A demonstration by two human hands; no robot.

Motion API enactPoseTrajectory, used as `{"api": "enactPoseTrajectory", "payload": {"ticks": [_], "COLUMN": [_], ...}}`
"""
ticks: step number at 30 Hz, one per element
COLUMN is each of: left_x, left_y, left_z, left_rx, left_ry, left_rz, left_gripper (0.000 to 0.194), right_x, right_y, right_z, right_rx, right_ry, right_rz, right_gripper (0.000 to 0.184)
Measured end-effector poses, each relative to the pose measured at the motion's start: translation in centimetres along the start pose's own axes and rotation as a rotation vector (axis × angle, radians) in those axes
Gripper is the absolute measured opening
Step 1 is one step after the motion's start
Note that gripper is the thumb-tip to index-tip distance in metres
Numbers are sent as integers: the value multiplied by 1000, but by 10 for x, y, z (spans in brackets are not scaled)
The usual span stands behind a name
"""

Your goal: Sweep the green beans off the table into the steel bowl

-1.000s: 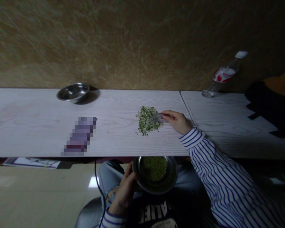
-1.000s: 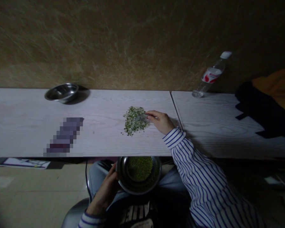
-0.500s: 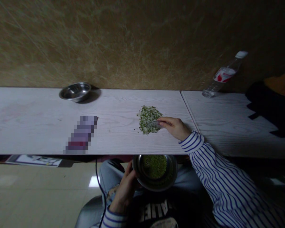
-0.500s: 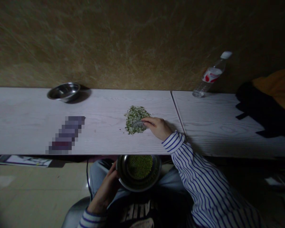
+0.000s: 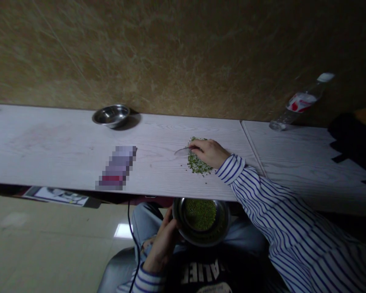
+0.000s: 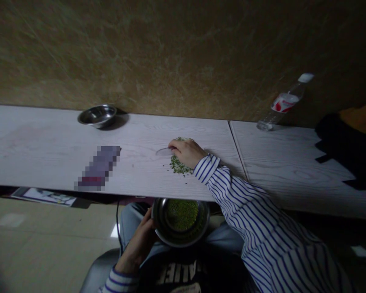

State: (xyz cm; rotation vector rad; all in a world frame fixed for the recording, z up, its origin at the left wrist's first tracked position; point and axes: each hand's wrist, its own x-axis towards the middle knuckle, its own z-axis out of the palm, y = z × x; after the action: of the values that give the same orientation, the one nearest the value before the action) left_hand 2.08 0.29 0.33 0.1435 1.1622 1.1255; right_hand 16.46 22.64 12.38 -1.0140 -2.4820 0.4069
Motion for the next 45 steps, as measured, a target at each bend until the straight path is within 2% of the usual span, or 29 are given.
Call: {"api": "enactPoseTrajectory", "payload": {"ticks": [5, 9, 13, 24, 32, 39, 42, 45], "left_x": [1, -2, -5, -9, -8, -5, -4, -4], "left_y": [-1, 4, 9, 15, 11, 6, 5, 6], "left_z": [-5, -5, -2, 5, 1, -2, -3, -2], "left_rx": [-68, -89, -67, -46, -20, 10, 14, 7], "left_ry": [4, -19, 2, -14, -35, -68, -84, -56], "left_rz": [27, 37, 15, 2, 38, 52, 57, 53], "left_gripper": [68, 63, 65, 65, 58, 63, 59, 58], "right_x": [29, 33, 25, -1, -22, -37, -43, -43], "right_y": [-4, -4, -4, -11, -16, -13, -11, -9], "right_z": [10, 16, 18, 14, 9, -5, -11, -13], "right_rx": [-62, -93, -132, -75, -21, 1, 4, 6], "right_ry": [-91, -144, -175, -277, -345, -418, -420, -339], "right_rz": [-31, -51, -86, -313, -382, -434, -447, -413], "right_gripper": [23, 21, 21, 18, 19, 21, 24, 22]}}
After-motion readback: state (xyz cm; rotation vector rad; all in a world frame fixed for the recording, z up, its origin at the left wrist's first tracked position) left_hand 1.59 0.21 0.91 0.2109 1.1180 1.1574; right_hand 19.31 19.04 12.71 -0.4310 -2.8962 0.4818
